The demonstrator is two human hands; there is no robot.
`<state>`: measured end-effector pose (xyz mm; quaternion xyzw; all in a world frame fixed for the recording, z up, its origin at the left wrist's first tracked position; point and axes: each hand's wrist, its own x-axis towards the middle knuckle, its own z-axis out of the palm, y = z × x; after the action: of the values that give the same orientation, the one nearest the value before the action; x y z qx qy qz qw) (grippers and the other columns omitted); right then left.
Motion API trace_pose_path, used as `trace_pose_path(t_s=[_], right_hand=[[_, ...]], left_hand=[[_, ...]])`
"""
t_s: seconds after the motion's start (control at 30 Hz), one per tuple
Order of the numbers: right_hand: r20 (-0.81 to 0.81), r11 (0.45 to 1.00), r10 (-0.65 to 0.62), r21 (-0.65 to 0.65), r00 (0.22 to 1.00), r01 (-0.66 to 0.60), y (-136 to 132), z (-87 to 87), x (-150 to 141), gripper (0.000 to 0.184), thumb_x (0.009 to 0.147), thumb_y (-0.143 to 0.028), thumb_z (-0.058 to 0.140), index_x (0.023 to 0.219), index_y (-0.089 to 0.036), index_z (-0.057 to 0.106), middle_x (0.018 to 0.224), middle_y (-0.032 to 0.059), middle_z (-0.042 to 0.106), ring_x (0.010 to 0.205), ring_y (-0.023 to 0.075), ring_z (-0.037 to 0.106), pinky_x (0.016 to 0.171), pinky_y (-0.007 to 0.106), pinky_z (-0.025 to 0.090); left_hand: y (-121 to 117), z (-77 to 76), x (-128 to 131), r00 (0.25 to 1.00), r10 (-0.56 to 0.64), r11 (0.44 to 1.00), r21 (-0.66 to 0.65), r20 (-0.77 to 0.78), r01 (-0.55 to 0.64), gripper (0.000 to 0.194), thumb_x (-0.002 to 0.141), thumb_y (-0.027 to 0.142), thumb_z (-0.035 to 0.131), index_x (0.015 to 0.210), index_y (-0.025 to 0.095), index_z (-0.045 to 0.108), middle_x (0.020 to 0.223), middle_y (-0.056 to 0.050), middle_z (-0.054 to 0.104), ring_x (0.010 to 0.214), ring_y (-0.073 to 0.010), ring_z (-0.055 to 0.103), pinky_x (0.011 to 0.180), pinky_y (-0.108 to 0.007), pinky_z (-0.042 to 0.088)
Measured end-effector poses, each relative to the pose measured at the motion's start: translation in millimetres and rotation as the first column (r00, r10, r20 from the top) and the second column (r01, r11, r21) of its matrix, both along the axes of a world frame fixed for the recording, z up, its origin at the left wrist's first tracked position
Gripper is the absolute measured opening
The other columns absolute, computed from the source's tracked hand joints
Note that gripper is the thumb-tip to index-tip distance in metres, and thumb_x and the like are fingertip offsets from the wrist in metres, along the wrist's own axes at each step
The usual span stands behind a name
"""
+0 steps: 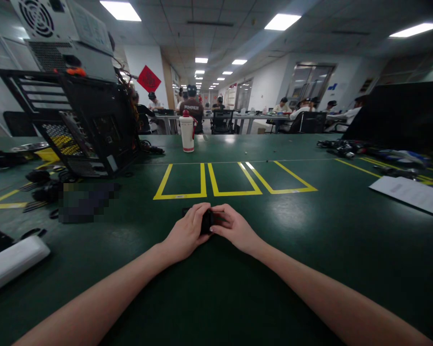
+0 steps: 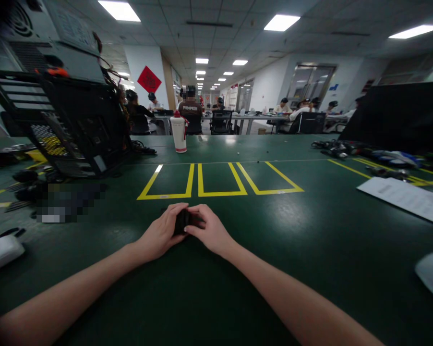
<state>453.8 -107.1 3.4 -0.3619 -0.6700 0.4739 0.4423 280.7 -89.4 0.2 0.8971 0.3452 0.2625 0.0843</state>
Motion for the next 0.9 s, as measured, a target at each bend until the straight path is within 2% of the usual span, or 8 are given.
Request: trace_pose_path(t_s=[0.1, 0.17, 0.33, 0.53, 0.67, 0.77, 0.9], right_hand=[[-0.013, 0.999, 0.006, 0.044, 1.0, -0.005, -0.4, -1.6, 0.0, 0.035, 0.067, -0.013, 0.06, 0.098, -0.023, 0.047, 0.107, 0.0007, 0.045, 0.109, 0.0156, 0.045, 0.096, 0.035, 0.037], [-0.017, 0.999, 0.015, 0.029, 1.0, -0.015, -1.3, -1.6, -0.1, 0.031, 0.069, -0.015, 0.059, 0.096, -0.024, 0.047, 0.106, 0.0002, 0.045, 0.106, 0.0155, 0.047, 0.095, 0.035, 0.039], [-0.037, 0.999, 0.037, -0.024, 0.999, -0.038, -2.6, 0.5, -0.5, 0.016, 0.076, -0.021, 0.052, 0.092, -0.022, 0.047, 0.096, 0.0001, 0.049, 0.093, 0.0157, 0.054, 0.078, 0.034, 0.05], [0.013, 1.0, -0.009, -0.03, 1.0, 0.009, -0.8, 1.3, 0.8, 0.033, 0.071, -0.017, 0.057, 0.102, -0.023, 0.045, 0.108, 0.0024, 0.048, 0.108, 0.0179, 0.046, 0.093, 0.04, 0.04], [-0.03, 1.0, 0.025, -0.01, 0.999, -0.025, 0.0, -0.7, 1.0, 0.033, 0.069, -0.013, 0.059, 0.097, -0.023, 0.046, 0.107, 0.0011, 0.047, 0.11, 0.0171, 0.045, 0.096, 0.039, 0.037], [-0.054, 0.999, 0.045, -0.009, 0.998, -0.045, -0.9, -1.6, 0.5, 0.034, 0.068, -0.013, 0.06, 0.097, -0.024, 0.045, 0.107, 0.0003, 0.046, 0.109, 0.0164, 0.046, 0.095, 0.037, 0.038], [-0.077, 0.997, 0.043, -0.066, 0.996, -0.048, -1.4, -1.7, -0.3, 0.026, 0.072, -0.019, 0.057, 0.094, -0.024, 0.045, 0.102, 0.0005, 0.049, 0.098, 0.0167, 0.053, 0.084, 0.036, 0.046]], left_hand=[[-0.5, 0.4, -0.4, 1.0, 0.001, 1.0, -0.001, -0.008, -0.001, 0.066, 0.07, 0.016, 0.056, 0.123, 0.021, 0.017, 0.124, -0.01, 0.033, 0.114, -0.024, 0.038, 0.093, -0.043, 0.038], [-0.9, 1.3, -0.5, 1.0, 0.008, 1.0, -0.009, -0.011, -0.008, 0.066, 0.071, 0.017, 0.056, 0.123, 0.022, 0.017, 0.124, -0.009, 0.034, 0.113, -0.0242, 0.04, 0.091, -0.043, 0.039], [-1.1, 2.4, -0.2, 1.0, 0.007, 1.0, -0.004, 0.002, -0.007, 0.063, 0.073, 0.022, 0.054, 0.123, 0.024, 0.016, 0.123, -0.009, 0.035, 0.11, -0.025, 0.043, 0.087, -0.046, 0.042], [-2.0, 4.0, -0.2, 1.0, 0.004, 1.0, -0.007, -0.007, -0.004, 0.064, 0.073, 0.021, 0.054, 0.124, 0.023, 0.015, 0.123, -0.01, 0.034, 0.112, -0.0249, 0.041, 0.089, -0.045, 0.04], [-2.7, 5.0, -0.7, 1.0, 0.007, 1.0, -0.027, -0.012, -0.008, 0.065, 0.072, 0.019, 0.055, 0.124, 0.025, 0.015, 0.124, -0.009, 0.034, 0.113, -0.0244, 0.04, 0.089, -0.045, 0.04], [-2.6, 5.1, -0.8, 1.0, 0.006, 1.0, -0.031, -0.013, -0.006, 0.067, 0.071, 0.017, 0.055, 0.124, 0.024, 0.015, 0.124, -0.009, 0.033, 0.113, -0.0242, 0.04, 0.088, -0.044, 0.041], [-1.6, 4.1, 0.3, 1.0, 0.003, 1.0, -0.016, -0.016, -0.004, 0.064, 0.072, 0.019, 0.055, 0.123, 0.022, 0.016, 0.123, -0.01, 0.034, 0.113, -0.0239, 0.04, 0.09, -0.043, 0.04]])
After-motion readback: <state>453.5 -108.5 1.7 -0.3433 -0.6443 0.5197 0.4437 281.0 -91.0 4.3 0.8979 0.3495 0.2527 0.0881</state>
